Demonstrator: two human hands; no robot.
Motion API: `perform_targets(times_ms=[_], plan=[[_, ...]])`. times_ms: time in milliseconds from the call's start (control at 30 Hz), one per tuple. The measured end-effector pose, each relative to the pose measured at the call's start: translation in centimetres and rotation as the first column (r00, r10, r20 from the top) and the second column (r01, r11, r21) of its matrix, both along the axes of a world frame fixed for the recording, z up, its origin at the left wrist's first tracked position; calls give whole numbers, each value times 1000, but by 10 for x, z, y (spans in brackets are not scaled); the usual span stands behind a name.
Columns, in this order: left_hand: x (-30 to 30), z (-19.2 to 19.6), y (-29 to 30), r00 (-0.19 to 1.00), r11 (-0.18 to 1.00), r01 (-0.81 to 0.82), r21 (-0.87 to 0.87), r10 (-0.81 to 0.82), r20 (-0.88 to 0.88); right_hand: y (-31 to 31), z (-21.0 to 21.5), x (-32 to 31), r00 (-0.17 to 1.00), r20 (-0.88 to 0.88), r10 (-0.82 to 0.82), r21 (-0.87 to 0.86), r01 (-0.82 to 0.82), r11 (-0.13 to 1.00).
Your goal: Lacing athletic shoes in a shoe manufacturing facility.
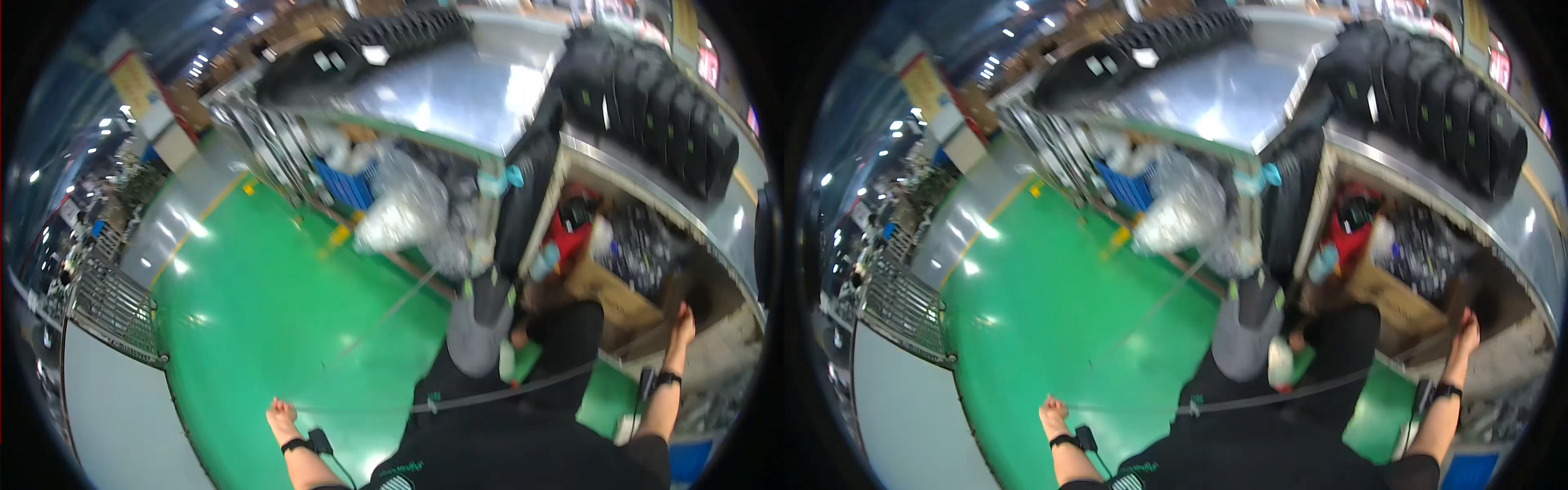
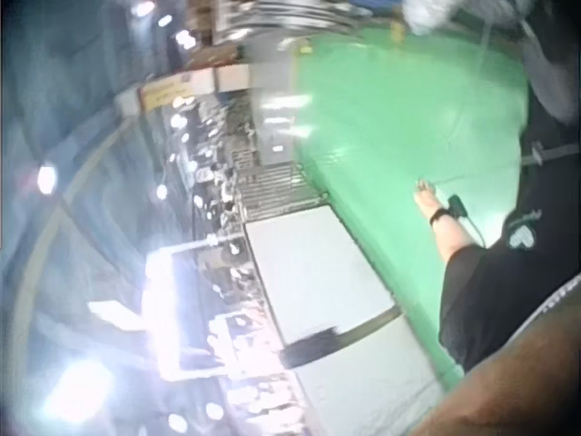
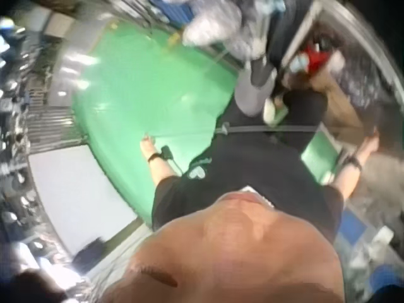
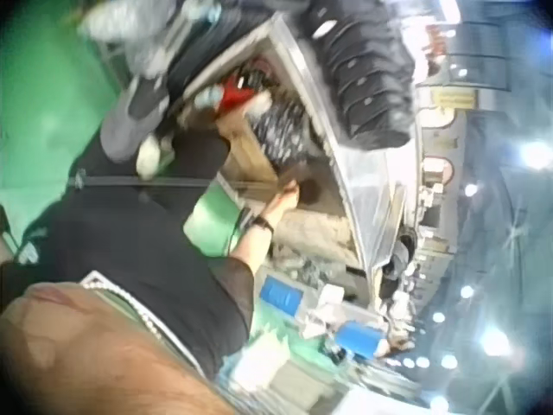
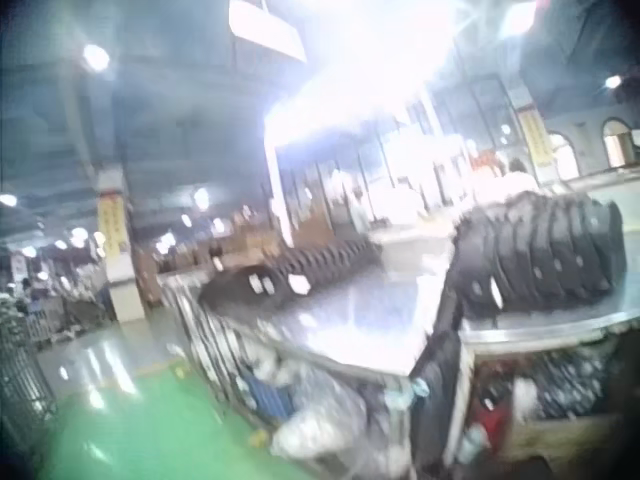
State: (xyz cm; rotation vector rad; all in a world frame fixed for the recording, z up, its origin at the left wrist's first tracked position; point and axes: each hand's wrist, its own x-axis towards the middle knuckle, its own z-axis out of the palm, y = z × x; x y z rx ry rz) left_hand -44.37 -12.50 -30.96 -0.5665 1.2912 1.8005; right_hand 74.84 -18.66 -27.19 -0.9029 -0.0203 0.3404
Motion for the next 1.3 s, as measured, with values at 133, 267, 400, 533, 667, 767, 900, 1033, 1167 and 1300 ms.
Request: perform_targets(times_ms=[133,267,400,533,667,767,900,1033,1167,1300], plan=[[26,28,14,1000,1000,-11,-3,11,28,-51,30,-1,928,370,42,-475,151,867],[92,86,46,928,931,365,-32,-366,-70,73,112,-246,382,652,655,-758,324,566],[100,86,52,898,887,431,168,-440,16,180,182,-441,-177,636,751,-770,-217,600],[123,113,46,818,758,561,332,-569,-82,211,180,-572,-510,616,601,-769,-556,317],[153,156,36,838,718,520,462,-533,-114,243,134,-657,-667,501,552,-862,-441,250],[129,173,18,885,723,455,520,-431,-176,306,56,-668,-836,275,475,-930,-107,351],[55,150,-37,982,895,12,446,73,-173,334,32,-641,-624,338,705,-923,-75,377],[47,108,-53,977,947,42,320,28,-213,312,72,-662,-592,558,582,-819,-279,502],[161,73,21,953,850,302,432,-259,-156,235,115,-698,-498,656,567,-738,-581,344],[311,101,87,807,553,353,755,-588,53,171,117,-708,-501,433,750,-635,-760,-141]])
